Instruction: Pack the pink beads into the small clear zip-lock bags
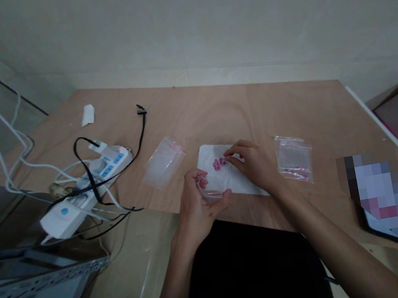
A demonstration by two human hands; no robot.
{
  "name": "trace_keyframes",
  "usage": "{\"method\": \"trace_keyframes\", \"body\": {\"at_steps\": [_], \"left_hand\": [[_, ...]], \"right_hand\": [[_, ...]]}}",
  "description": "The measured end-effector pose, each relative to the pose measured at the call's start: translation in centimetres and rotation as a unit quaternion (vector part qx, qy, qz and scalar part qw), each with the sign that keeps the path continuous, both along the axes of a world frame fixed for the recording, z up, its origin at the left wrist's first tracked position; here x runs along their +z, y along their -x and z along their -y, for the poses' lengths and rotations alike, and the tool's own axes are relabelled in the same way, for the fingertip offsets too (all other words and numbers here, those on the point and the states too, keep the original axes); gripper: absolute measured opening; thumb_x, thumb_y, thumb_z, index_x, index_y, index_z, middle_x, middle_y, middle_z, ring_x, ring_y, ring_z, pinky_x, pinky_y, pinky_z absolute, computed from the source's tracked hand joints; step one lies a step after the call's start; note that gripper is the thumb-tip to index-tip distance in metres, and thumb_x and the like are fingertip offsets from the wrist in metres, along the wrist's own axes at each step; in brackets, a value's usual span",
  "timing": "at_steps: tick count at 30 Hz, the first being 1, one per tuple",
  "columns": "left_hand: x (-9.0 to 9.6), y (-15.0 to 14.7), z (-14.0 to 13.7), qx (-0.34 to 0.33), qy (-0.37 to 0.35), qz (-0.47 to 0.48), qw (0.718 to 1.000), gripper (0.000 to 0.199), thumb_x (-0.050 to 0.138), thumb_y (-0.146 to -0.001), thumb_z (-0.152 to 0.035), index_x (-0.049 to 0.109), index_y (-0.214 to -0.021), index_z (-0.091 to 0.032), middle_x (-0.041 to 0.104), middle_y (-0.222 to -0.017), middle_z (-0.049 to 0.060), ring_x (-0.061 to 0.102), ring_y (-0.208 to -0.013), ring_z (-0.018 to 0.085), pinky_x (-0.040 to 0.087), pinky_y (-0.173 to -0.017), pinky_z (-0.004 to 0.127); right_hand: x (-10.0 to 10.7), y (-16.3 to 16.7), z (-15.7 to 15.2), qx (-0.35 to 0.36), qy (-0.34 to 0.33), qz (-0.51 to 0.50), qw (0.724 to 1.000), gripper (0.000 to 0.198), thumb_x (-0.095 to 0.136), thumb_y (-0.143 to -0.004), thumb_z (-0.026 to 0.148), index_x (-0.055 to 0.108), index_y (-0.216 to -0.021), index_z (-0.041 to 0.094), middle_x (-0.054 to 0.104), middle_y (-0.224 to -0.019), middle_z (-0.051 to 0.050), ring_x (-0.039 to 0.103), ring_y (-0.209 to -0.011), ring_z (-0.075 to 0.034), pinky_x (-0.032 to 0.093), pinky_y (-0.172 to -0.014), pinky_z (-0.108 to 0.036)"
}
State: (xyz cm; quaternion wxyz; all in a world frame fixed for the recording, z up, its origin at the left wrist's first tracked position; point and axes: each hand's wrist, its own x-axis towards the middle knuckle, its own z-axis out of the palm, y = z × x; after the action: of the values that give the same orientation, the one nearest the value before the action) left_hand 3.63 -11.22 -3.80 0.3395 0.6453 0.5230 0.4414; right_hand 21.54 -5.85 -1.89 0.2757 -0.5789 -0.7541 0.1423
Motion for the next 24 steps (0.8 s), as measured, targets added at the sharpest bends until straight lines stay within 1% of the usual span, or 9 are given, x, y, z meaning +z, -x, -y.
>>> {"method": "trace_keyframes", "body": {"at_steps": [3,5,8,11,13,15,18,21,24], "left_hand": [[0.2,-0.4,-0.2,-0.01,-0.011,0.004,1.0,0.048,0.073,-0.071,-0.031,0.04,-0.107,-0.024,0.05,-0.093,0.0,0.054,-0.087,0.017,0.047,-0.076,0.033],[0.5,-0.8,-0.3,-0.032,-0.007,0.021,0.999,0.049,0.07,-0.072,-0.027,0.038,-0.108,-0.026,0.051,-0.097,0.001,0.055,-0.089,0.018,0.048,-0.077,0.033],[0.9,-1.5,-0.4,-0.07,-0.001,0.047,0.996,0.047,0.068,-0.073,-0.024,0.035,-0.107,-0.027,0.051,-0.1,0.001,0.056,-0.088,0.017,0.048,-0.075,0.033],[1.0,-1.7,-0.4,-0.059,-0.02,0.04,0.997,0.051,0.071,-0.068,-0.023,0.036,-0.105,-0.027,0.049,-0.098,0.001,0.054,-0.086,0.017,0.048,-0.073,0.032],[1.0,-1.7,-0.2,-0.044,-0.027,0.029,0.998,0.061,0.077,-0.06,-0.023,0.037,-0.106,-0.026,0.047,-0.099,0.001,0.053,-0.088,0.018,0.048,-0.075,0.032],[1.2,-1.6,0.0,-0.052,-0.009,0.041,0.998,0.067,0.081,-0.055,-0.026,0.038,-0.106,-0.026,0.048,-0.1,0.002,0.053,-0.09,0.019,0.048,-0.077,0.033],[1.9,-1.4,0.4,-0.064,0.037,0.109,0.991,0.049,0.074,-0.068,-0.036,0.043,-0.104,-0.024,0.052,-0.095,0.003,0.055,-0.087,0.018,0.048,-0.074,0.03],[2.7,-1.0,0.4,-0.034,0.073,0.148,0.986,0.019,0.056,-0.085,-0.039,0.053,-0.092,-0.022,0.056,-0.082,0.001,0.056,-0.076,0.015,0.047,-0.07,0.028],[3.3,-0.8,0.2,-0.028,0.069,0.143,0.987,0.017,0.06,-0.085,-0.038,0.061,-0.084,-0.021,0.062,-0.077,0.0,0.057,-0.071,0.015,0.046,-0.069,0.028]], "right_hand": [[2.7,0.9,2.6,0.043,-0.001,-0.131,0.99,0.011,0.064,-0.087,0.026,0.074,-0.09,0.021,0.07,-0.088,-0.005,0.062,-0.074,-0.016,0.051,-0.067,-0.029],[4.1,1.6,4.0,0.099,0.017,-0.166,0.981,0.012,0.063,-0.088,0.026,0.074,-0.093,0.023,0.069,-0.091,-0.004,0.063,-0.079,-0.016,0.051,-0.069,-0.028],[5.4,1.9,5.2,0.149,0.038,-0.128,0.98,0.017,0.058,-0.091,0.025,0.075,-0.093,0.024,0.064,-0.1,-0.007,0.061,-0.094,-0.018,0.051,-0.082,-0.033],[5.8,1.2,5.5,0.158,0.047,-0.088,0.982,0.017,0.06,-0.09,0.029,0.076,-0.087,0.025,0.059,-0.11,-0.009,0.057,-0.106,-0.021,0.049,-0.089,-0.037],[5.9,0.4,5.5,0.163,0.063,-0.084,0.981,0.015,0.064,-0.087,0.03,0.076,-0.082,0.024,0.061,-0.111,-0.009,0.06,-0.101,-0.02,0.05,-0.086,-0.034],[5.9,-0.3,5.3,0.165,0.095,-0.099,0.977,0.015,0.065,-0.087,0.029,0.075,-0.079,0.022,0.068,-0.1,-0.006,0.065,-0.086,-0.017,0.052,-0.076,-0.03],[5.6,-1.1,5.1,0.143,0.124,-0.159,0.969,0.015,0.062,-0.088,0.027,0.072,-0.079,0.02,0.073,-0.08,-0.002,0.066,-0.069,-0.014,0.051,-0.062,-0.026],[5.2,-1.5,5.1,0.112,0.124,-0.245,0.955,0.012,0.065,-0.084,0.029,0.071,-0.081,0.02,0.074,-0.08,-0.003,0.069,-0.072,-0.016,0.054,-0.064,-0.027],[4.9,-1.5,5.3,0.097,0.139,-0.304,0.938,0.015,0.067,-0.082,0.031,0.068,-0.092,0.02,0.075,-0.081,-0.003,0.071,-0.075,-0.018,0.056,-0.069,-0.03]]}}
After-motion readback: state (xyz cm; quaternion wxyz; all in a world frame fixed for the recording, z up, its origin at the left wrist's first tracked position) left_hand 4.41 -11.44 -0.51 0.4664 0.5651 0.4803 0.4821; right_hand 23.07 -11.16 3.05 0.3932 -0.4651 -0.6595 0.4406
